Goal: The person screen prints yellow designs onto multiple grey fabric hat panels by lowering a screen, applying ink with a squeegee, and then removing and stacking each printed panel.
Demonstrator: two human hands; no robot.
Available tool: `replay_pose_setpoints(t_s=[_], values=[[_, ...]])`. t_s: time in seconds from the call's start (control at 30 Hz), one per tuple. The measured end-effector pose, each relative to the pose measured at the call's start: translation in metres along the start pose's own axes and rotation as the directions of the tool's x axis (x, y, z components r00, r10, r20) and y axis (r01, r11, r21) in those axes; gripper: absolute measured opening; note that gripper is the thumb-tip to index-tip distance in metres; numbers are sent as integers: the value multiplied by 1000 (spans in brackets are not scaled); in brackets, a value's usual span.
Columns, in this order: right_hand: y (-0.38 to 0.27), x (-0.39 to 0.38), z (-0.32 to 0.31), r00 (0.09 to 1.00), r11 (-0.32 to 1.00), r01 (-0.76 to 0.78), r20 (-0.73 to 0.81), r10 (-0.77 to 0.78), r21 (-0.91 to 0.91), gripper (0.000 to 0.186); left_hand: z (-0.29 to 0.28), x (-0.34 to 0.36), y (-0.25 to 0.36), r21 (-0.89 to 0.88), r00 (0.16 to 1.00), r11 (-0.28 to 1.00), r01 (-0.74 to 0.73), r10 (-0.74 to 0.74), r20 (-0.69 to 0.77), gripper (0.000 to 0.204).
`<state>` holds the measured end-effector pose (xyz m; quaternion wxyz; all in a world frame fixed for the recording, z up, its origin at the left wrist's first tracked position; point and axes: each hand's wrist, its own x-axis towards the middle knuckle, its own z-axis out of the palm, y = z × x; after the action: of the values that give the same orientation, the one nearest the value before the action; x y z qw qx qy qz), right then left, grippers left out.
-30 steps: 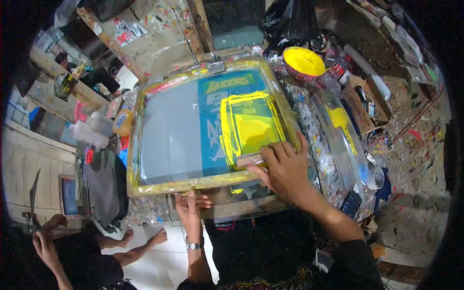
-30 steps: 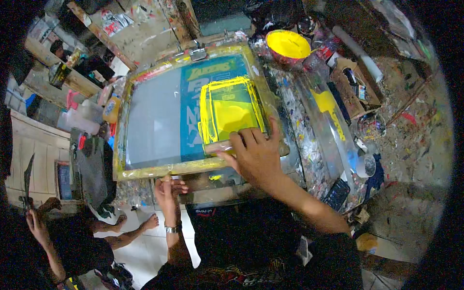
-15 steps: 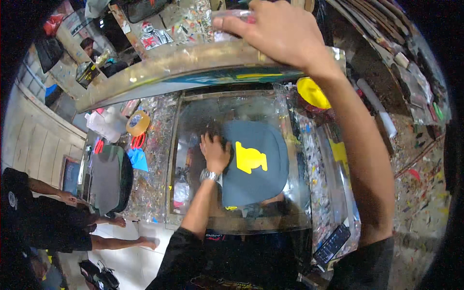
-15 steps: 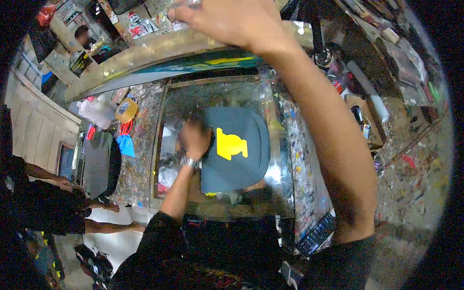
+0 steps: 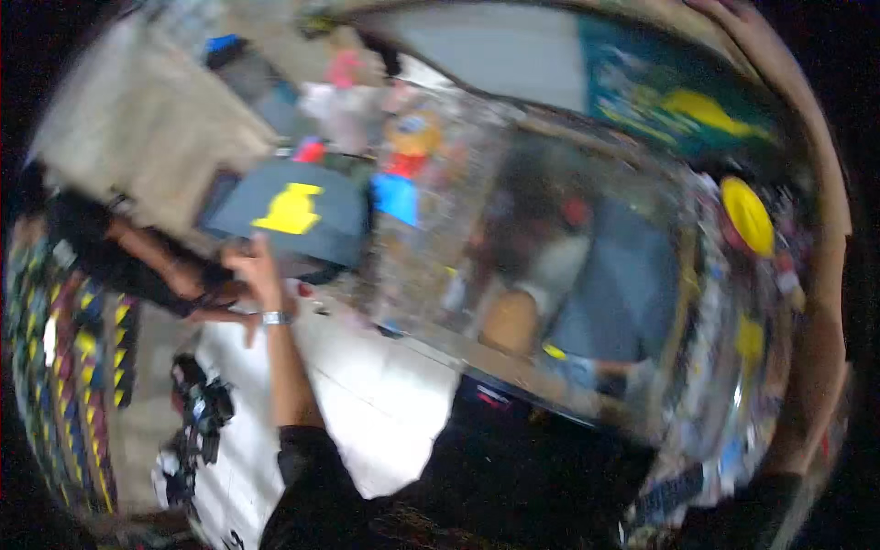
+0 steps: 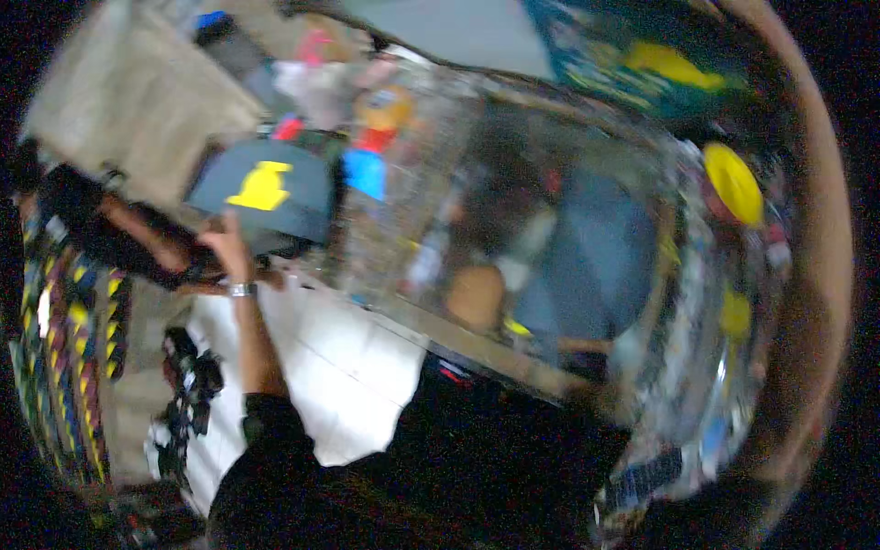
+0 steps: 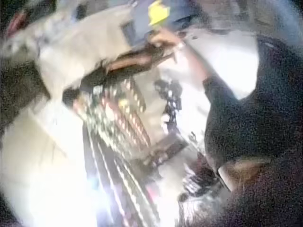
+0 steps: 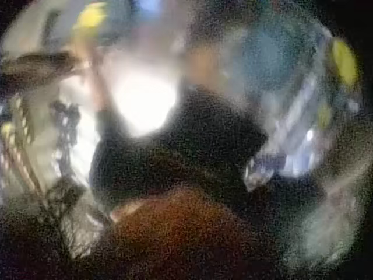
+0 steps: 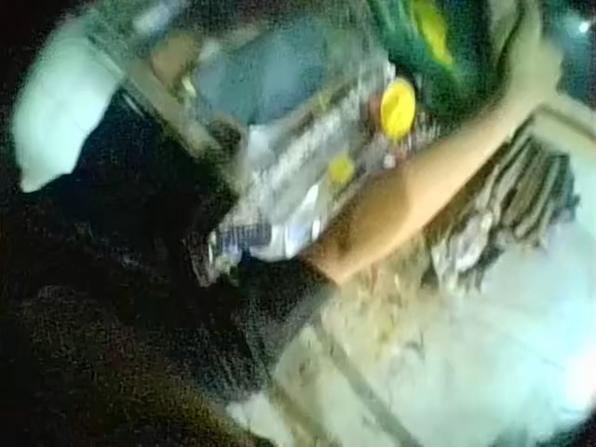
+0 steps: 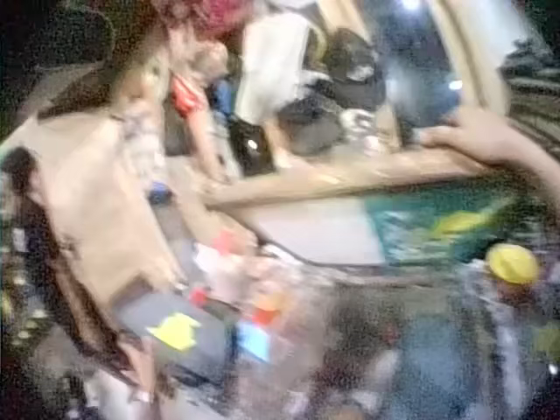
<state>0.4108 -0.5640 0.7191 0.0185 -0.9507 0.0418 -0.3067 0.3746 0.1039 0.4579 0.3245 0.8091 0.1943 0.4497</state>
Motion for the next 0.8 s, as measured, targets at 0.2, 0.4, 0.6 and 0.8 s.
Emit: replay_pose_setpoints(t_s=[0.2,0.4,0.6,0.8], values=[[-24,-2,-14,996,995,-48,68,54,-88,69,76,-221,129,-184,530,934,-305,327,782,57],[-36,-28,-43,989,996,-77,131,72,36,73,96,-316,208,-639,-135,511,-575,711,691,74],[-33,-6,-38,997,999,-26,80,23,39,74,84,-321,195,-619,-122,593,-515,664,737,73],[0,39,-18,996,998,19,84,-25,67,70,89,-326,197,-585,-136,557,-590,646,751,74]])
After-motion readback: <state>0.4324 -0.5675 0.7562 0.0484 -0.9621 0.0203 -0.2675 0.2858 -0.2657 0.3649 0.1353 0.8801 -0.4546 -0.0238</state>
